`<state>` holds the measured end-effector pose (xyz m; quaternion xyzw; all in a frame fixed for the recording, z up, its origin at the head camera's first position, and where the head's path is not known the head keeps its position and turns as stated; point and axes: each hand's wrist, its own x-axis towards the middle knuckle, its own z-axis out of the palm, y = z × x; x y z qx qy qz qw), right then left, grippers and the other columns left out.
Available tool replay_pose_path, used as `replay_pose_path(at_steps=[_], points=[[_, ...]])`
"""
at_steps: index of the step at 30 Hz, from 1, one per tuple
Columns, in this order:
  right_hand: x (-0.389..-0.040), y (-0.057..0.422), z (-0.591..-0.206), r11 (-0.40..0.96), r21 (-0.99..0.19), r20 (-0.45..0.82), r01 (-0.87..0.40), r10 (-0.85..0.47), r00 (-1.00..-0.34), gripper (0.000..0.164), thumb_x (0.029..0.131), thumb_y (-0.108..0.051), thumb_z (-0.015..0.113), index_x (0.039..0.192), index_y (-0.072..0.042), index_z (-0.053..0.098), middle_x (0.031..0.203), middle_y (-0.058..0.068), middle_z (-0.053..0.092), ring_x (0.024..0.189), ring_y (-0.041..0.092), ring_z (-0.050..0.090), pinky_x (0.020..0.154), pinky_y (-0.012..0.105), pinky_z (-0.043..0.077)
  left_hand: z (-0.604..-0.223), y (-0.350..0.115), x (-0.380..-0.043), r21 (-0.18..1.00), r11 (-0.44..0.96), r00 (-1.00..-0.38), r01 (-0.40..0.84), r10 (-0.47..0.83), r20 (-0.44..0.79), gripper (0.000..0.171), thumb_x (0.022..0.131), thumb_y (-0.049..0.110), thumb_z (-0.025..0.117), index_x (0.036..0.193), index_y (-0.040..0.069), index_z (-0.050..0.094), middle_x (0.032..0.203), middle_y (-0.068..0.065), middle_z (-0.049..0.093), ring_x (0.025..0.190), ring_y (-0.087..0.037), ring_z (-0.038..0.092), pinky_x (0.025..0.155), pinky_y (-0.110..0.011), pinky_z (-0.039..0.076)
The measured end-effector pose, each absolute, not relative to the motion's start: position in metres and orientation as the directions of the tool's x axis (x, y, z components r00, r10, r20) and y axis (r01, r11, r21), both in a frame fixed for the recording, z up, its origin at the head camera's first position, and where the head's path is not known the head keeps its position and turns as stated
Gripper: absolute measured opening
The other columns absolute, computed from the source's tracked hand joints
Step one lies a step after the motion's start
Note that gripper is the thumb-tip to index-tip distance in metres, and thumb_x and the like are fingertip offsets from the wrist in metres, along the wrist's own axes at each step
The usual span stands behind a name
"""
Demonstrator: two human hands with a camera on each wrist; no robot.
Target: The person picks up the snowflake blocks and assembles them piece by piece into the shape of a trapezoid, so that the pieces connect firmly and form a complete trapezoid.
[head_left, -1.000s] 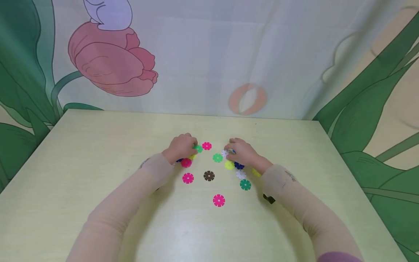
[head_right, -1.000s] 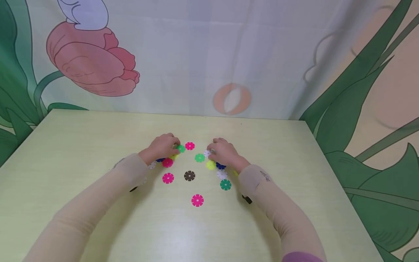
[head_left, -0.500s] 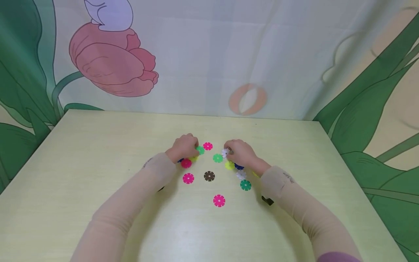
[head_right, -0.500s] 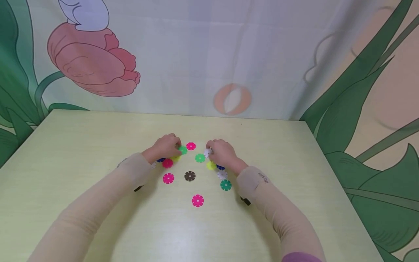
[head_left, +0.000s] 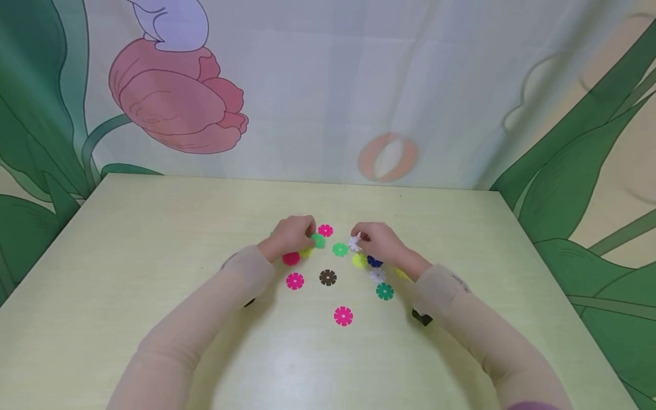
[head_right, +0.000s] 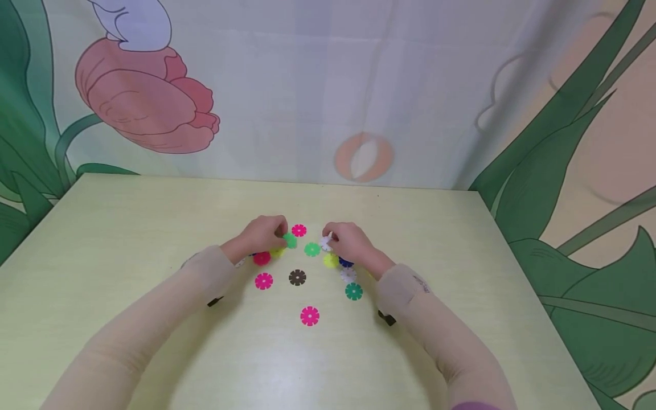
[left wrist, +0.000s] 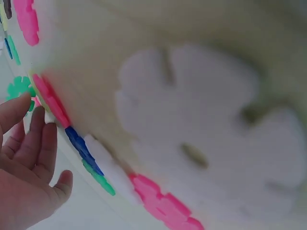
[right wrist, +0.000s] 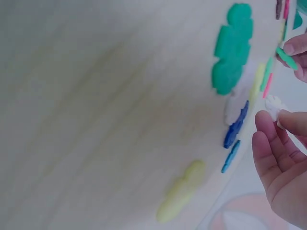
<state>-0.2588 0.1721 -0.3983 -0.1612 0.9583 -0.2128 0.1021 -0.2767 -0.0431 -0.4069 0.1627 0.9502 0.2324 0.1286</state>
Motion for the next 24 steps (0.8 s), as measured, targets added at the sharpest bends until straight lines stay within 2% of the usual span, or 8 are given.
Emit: replay_pose_path(at_steps=[8,15,24], points=[[-0.25,0.18,-0.389,0.788,-0.587,-0.139,-0.185,-0.323,-0.936,0.021,0.087,-0.01,0.053,0.107,-0.009,0.058,0.091,0.008,0.055,0.073,0.015,0.058,0.063,0.023,0.05,-0.403,-0.042,-0.272,0.535,0.798,-0.901,0.279,0.41,-0.141,0.01,0.081,0.013,0.061,0.089,0.011,0.055,0.086,-0.003,0.058,0.08,-0.017,0.049,0.075,-0.028,0.043],[-0.242,0.183,-0.379,0.707,-0.694,-0.126,-0.136,-0.305,-0.944,0.022,0.087,-0.008,0.053,0.109,-0.008,0.057,0.094,0.012,0.055,0.074,0.02,0.061,0.068,0.033,0.052,-0.394,-0.045,-0.262,0.61,0.73,-0.897,0.308,0.436,-0.069,0.011,0.082,0.011,0.06,0.092,0.011,0.055,0.089,-0.003,0.06,0.084,-0.017,0.053,0.08,-0.029,0.045],[-0.231,0.183,-0.372,0.603,-0.792,-0.119,-0.097,-0.308,-0.944,0.023,0.086,-0.007,0.055,0.108,-0.006,0.057,0.094,0.013,0.052,0.072,0.017,0.062,0.071,0.033,0.052,-0.382,-0.048,-0.243,0.639,0.681,-0.891,0.356,0.454,0.012,0.02,0.084,0.012,0.057,0.104,0.011,0.058,0.09,-0.001,0.06,0.083,-0.015,0.055,0.074,-0.026,0.047]])
